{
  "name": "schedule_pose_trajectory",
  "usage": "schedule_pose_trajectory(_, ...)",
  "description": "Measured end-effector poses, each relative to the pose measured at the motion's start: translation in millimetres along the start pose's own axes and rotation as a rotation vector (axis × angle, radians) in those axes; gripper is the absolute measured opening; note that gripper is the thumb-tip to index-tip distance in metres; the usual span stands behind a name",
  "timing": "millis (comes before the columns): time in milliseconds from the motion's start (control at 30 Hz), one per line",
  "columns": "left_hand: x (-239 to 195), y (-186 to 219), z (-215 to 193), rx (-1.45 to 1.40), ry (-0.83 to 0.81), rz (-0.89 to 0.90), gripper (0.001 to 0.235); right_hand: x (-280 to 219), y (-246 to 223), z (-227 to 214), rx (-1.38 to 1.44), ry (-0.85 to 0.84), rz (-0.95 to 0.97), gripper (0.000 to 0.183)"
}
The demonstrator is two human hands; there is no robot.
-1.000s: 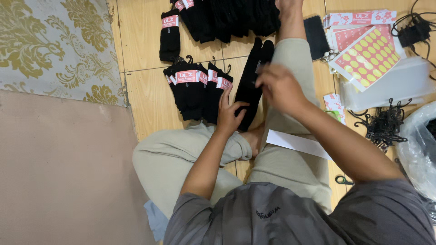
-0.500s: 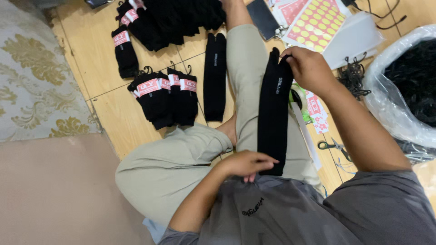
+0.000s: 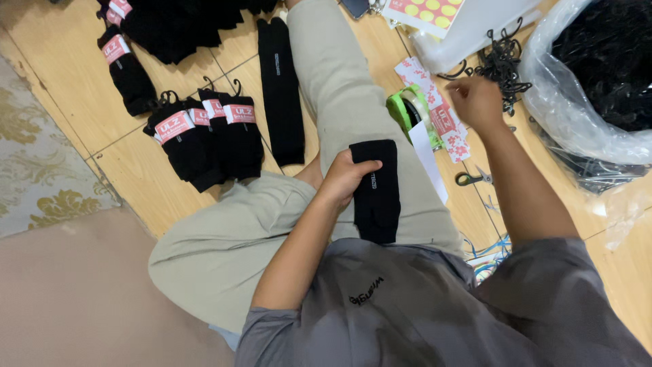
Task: The person sits on the floor and packages black socks by attaching plastic hangers and wrapping them with paper labels. They then place the labeled socks into clear plastic bags and seal them.
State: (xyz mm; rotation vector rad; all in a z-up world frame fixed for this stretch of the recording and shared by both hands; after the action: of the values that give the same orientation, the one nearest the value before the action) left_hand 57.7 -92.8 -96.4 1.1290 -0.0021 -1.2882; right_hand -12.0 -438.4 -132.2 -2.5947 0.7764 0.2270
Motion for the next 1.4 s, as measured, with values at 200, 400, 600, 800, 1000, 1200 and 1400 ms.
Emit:
schedule_pose_trajectory(200,-17,13,-3,0.22,0.028,0.077,0.028,59,78,58,-0.524,0.159,-0.069,0.023)
schedule_pose_trajectory(400,-36,39,5,0.584,0.204,0.14,0.048,42,16,33,-0.78,-0.224,0.082,0.035)
schedule_pose_trajectory(600,-63,51,14,0.423,0.207,0.444,0.072,35,28,33,-0.169,0.161,-0.287,0.044)
schedule_pose_trajectory(800,-90,51,42,0.773,0.056,0.606,0.04,49,58,38,-0.349,-0.142,0.298,0.024)
schedule_pose_trajectory(1000,-84,41,47,0.803,0.097,0.588,0.037,29,8,7,-0.503,0.27,-0.2,0.006)
schedule_pose_trajectory(1200,-72,31,51,0.876,0.124,0.568,0.039,-52,-204,-94,0.889,0.038,-0.394,0.028)
schedule_pose_trajectory(1400,-76,32,51,0.962,0.163,0.611,0.037,-87,-329,-35,0.598,-0.298,-0.609,0.017)
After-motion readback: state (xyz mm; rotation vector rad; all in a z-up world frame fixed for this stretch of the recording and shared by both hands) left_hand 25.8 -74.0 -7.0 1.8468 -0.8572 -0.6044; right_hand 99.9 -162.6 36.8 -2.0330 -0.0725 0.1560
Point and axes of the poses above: each hand's wrist, its own x-axis towards the middle knuckle, its own z-axis out of the palm, y = z × x, the point moved 10 cm from there along x, towards the middle knuckle, and after that the axes turned 11 degrees about -y, right-handed, at the moved point
